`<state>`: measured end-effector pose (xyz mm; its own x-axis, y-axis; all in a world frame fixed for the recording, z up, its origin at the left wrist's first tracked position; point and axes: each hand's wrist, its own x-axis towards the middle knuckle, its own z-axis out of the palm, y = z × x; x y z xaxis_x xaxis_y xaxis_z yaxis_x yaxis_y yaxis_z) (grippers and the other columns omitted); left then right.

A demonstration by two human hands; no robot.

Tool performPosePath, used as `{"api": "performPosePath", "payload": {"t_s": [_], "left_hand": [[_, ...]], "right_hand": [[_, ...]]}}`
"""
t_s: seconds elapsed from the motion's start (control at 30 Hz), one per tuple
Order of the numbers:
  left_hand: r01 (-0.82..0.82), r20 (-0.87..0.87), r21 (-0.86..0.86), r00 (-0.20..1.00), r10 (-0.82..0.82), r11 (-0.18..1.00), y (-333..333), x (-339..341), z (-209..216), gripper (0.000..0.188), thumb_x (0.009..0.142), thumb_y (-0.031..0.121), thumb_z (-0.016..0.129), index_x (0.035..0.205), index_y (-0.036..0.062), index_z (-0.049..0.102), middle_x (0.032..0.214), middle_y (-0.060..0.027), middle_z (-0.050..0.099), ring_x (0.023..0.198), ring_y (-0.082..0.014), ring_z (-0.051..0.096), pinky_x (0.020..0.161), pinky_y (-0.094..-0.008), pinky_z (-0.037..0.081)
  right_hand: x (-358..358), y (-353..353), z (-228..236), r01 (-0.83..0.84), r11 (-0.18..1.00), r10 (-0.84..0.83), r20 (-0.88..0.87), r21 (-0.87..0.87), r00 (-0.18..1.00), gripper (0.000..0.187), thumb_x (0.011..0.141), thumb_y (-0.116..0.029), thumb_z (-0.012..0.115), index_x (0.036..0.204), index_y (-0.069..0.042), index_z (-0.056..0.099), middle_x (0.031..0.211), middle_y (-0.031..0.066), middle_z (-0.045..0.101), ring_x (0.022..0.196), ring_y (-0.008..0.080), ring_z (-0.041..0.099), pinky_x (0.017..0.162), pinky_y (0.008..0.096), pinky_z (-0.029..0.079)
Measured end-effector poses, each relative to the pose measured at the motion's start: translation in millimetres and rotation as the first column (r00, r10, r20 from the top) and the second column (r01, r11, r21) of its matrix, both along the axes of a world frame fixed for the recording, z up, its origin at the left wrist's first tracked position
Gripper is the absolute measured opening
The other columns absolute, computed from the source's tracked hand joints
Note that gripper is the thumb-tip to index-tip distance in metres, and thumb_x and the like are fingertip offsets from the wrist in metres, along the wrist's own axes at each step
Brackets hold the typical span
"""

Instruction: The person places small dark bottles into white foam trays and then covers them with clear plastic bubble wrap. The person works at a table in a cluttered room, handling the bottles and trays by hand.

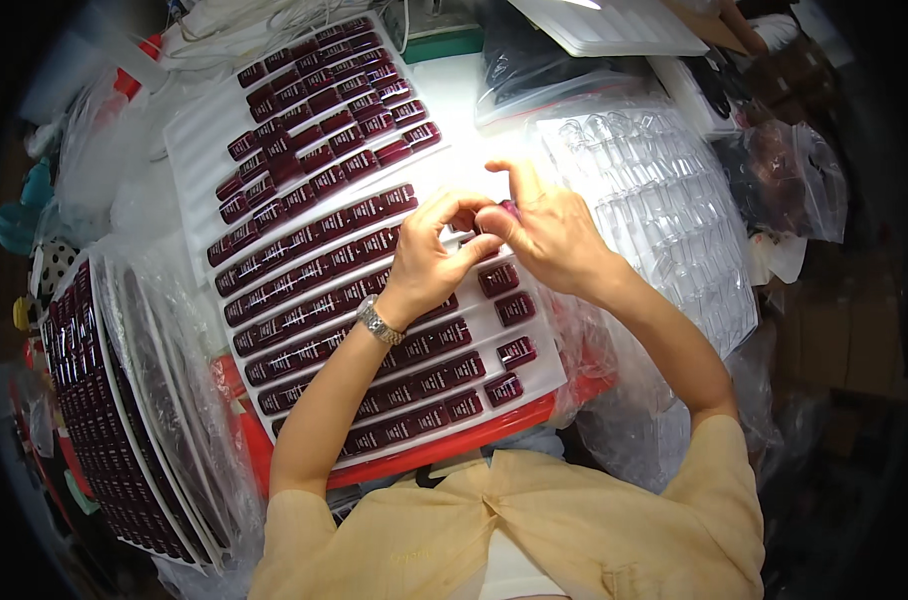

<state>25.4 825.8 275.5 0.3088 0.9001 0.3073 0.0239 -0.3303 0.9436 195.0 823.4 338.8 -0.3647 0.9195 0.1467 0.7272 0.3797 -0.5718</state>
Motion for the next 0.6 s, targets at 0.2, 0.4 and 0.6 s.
{"api": "performPosePath", "payload": {"t_s": [0.2, 0.4, 0.6], "left_hand": [[-0.127, -0.315, 0.341, 0.918, 0.24, 0.932, 24, -7, -8, 0.03, 0.073, 0.014, 0.076, 0.099, 0.0049, 0.067, 0.103, -0.0082, 0.062, 0.094, -0.0228, 0.057, 0.084, -0.0352, 0.044], [-0.163, -0.602, 0.457, 0.667, 0.439, 0.875, 52, 5, -33, 0.027, 0.072, 0.025, 0.075, 0.095, 0.012, 0.07, 0.095, 0.0001, 0.06, 0.097, -0.021, 0.05, 0.085, -0.0362, 0.034], [-0.207, -0.722, 0.389, 0.536, 0.437, 0.898, 39, -42, -17, 0.034, 0.071, 0.025, 0.078, 0.1, 0.0087, 0.07, 0.096, -0.0011, 0.061, 0.09, -0.0193, 0.053, 0.079, -0.0336, 0.039]], "right_hand": [[37, 39, 0, 0.106, 0.988, -0.107, 0.003, 0.111, 0.994, 0.044, 0.095, -0.04, 0.049, 0.12, -0.005, 0.053, 0.107, 0.0174, 0.058, 0.099, 0.0342, 0.058, 0.081, 0.0431, 0.048], [79, 65, -14, -0.128, 0.971, -0.024, 0.618, 0.201, 0.786, 0.038, 0.077, -0.003, 0.061, 0.114, -0.006, 0.057, 0.11, 0.0092, 0.059, 0.104, 0.0292, 0.055, 0.083, 0.0402, 0.046], [92, 57, -11, 0.169, 0.95, -0.194, 0.072, 0.261, 0.978, 0.025, 0.083, -0.002, 0.058, 0.108, -0.004, 0.061, 0.072, 0.0084, 0.062, 0.069, 0.0194, 0.06, 0.061, 0.0341, 0.048]]}}
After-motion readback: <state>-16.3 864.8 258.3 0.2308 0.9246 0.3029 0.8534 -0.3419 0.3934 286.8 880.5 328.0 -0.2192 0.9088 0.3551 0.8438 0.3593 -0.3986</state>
